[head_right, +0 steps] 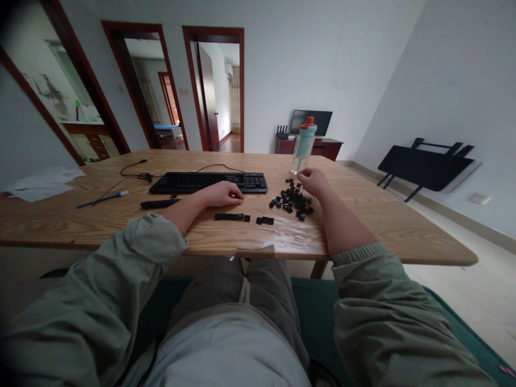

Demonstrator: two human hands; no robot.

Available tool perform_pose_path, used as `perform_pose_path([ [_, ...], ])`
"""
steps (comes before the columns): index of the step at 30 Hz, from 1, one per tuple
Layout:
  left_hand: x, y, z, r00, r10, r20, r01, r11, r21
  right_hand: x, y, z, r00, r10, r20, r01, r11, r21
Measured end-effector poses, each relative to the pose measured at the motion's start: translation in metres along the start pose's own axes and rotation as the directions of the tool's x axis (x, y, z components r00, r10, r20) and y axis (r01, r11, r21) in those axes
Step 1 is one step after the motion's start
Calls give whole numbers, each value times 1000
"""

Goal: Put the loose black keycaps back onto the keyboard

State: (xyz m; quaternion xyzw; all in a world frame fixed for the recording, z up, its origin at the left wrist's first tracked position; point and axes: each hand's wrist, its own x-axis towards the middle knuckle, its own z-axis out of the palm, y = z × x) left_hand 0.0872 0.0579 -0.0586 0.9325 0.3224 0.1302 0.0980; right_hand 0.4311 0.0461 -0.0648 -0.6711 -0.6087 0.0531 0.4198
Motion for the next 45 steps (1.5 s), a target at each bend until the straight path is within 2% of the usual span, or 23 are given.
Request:
perform_pose_path([
  [4, -12, -9, -13, 994, -104, 44, 105, 994, -30, -2, 1, 1, 999, -15, 35, 16, 999, -48],
  [8, -22, -21, -23, 974, -214, 72, 218, 975, -40, 0, 7, 1, 998, 61, -7, -61, 988, -144],
  [12, -29, -31, -30, 967, -241, 84, 248, 965, -90, 4, 19, 2, 992, 117, -48, -125, 969, -215],
  [17, -34, -26, -37, 948, -307, 83, 314, 946, -77, 10, 29, 11, 986, 165, 14, -159, 964, -214],
  [20, -36, -18, -41, 936, -349, 46, 351, 935, -58, 12, 30, 15, 983, 148, 110, -113, 955, -275],
  [24, -36, -17, -40, 939, -337, 61, 341, 936, -90, 12, 26, 17, 964, 89, 250, 7, 932, -362],
  [29, -32, -17, -32, 951, -303, 68, 309, 943, -123, 7, 14, 17, 961, 96, 258, 17, 915, -404],
  [32, -26, -10, -24, 972, -231, 42, 234, 965, -119, 4, 6, 17, 970, 76, 232, 23, 918, -397],
  [35, -21, -5, -18, 982, -171, 76, 179, 979, -101, 2, 3, 16, 967, 58, 247, 43, 922, -386],
  [41, -25, -25, -22, 952, -270, 147, 285, 955, -87, -1, 0, 14, 963, 66, 262, 39, 926, -376],
  [45, -28, -39, -23, 959, -258, 121, 269, 959, -92, -3, -3, 14, 962, 64, 266, 34, 937, -348],
])
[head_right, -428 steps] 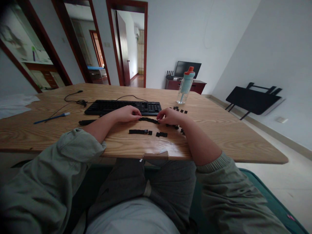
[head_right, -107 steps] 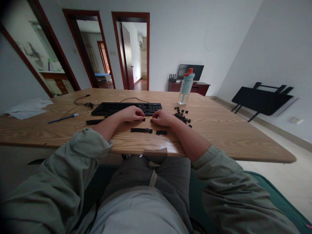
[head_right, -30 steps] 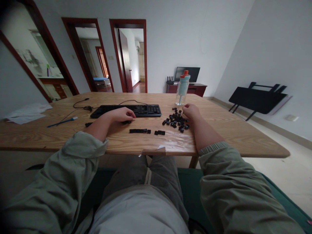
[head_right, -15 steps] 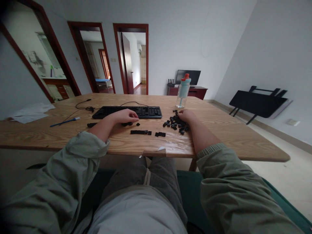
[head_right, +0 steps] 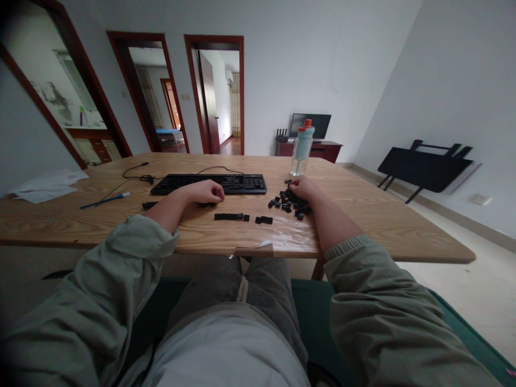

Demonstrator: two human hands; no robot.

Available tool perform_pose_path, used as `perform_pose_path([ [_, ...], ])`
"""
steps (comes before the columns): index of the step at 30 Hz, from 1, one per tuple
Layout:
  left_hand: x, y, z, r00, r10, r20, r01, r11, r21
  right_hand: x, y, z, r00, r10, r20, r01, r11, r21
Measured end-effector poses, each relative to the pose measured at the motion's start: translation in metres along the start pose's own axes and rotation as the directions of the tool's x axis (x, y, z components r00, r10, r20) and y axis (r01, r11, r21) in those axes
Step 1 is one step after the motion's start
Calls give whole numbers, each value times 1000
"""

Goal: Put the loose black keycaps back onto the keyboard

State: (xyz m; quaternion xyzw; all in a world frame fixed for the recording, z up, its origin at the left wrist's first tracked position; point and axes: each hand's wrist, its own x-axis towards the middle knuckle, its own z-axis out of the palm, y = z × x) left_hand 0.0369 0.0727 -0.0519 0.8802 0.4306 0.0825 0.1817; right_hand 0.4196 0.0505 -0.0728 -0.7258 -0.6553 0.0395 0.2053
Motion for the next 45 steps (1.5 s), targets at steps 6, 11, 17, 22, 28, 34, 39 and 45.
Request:
perform_pose_path([
  [6, 2, 1, 2, 999, 19, -35, -19, 1000, 1, 1, 0, 0, 1000, -12, -27, 13, 998, 56],
  [11, 2, 1, 3, 1000, 8, -29, -9, 1000, -30, -3, -7, 1, 1000, -24, 3, 24, 995, 98],
  [17, 2, 1, 4, 999, 3, -33, -4, 999, -41, -6, -14, 0, 999, -43, 15, 43, 999, 31],
  [22, 0, 8, 3, 999, -9, -48, 6, 999, -50, -6, -14, -2, 1000, -19, 14, 19, 1000, -10],
  [28, 0, 13, 3, 999, 16, -44, -17, 999, -31, -8, -14, -10, 997, -67, 35, 66, 998, 24],
  [34, 0, 18, 0, 994, 30, -103, -30, 1000, 7, -29, -43, -28, 915, -383, 124, 375, 923, 83],
  [39, -2, 25, 1, 992, 50, -112, -47, 998, 35, -41, -62, -30, 863, -395, 316, 408, 912, 26],
  [45, 2, 23, 1, 990, 63, -128, -59, 998, 34, -35, -55, -27, 851, -384, 359, 410, 912, 3],
])
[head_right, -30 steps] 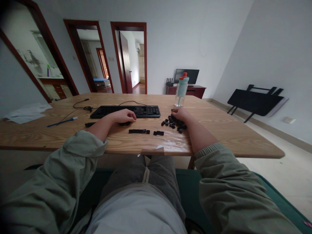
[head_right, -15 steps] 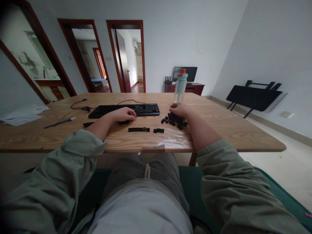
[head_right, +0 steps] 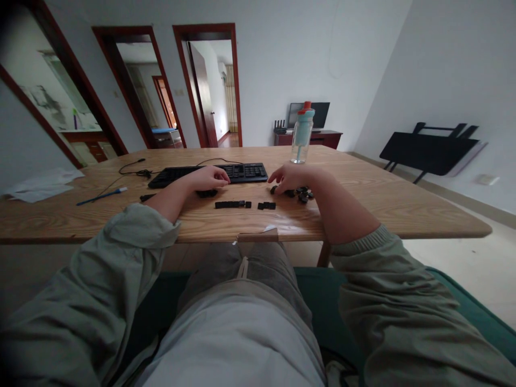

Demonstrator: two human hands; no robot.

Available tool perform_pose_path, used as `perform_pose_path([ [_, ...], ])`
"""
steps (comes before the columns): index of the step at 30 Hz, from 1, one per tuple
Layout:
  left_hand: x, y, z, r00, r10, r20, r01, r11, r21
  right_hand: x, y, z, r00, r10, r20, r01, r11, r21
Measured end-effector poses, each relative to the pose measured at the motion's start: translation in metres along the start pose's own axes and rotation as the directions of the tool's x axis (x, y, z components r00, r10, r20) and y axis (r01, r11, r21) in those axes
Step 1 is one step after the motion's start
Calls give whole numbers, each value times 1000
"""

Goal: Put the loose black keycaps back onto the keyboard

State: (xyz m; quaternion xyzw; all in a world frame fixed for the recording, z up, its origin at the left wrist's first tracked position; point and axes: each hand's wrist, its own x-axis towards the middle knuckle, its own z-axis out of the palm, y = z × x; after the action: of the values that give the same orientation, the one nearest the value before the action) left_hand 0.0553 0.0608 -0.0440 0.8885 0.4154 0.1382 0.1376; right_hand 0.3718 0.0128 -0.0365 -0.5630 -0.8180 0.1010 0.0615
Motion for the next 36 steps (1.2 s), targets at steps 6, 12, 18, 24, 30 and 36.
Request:
perform_pose_path([
  [6, 2, 0, -1, 999, -46, -16, 46, 999, -10, -1, -12, 5, 999, 39, 26, -39, 999, 16],
  [12, 4, -2, 1, 1000, -13, -20, 13, 1000, -2, 4, -15, 9, 999, 49, -4, -49, 999, 1],
  [18, 4, 3, 1, 999, 18, -31, -19, 1000, -15, 9, -17, 12, 992, 34, -121, -31, 999, 26],
  [24, 13, 17, 7, 996, 46, -80, -61, 979, -196, 21, -39, 14, 939, -83, -334, 125, 987, 105],
  [30, 22, 18, 13, 988, 83, -127, -117, 951, -287, 37, -67, 18, 876, -284, -389, 296, 955, -29],
  [36, 25, 16, 19, 989, 46, -139, -86, 952, -294, 38, -70, 33, 874, -276, -400, 302, 953, 3],
])
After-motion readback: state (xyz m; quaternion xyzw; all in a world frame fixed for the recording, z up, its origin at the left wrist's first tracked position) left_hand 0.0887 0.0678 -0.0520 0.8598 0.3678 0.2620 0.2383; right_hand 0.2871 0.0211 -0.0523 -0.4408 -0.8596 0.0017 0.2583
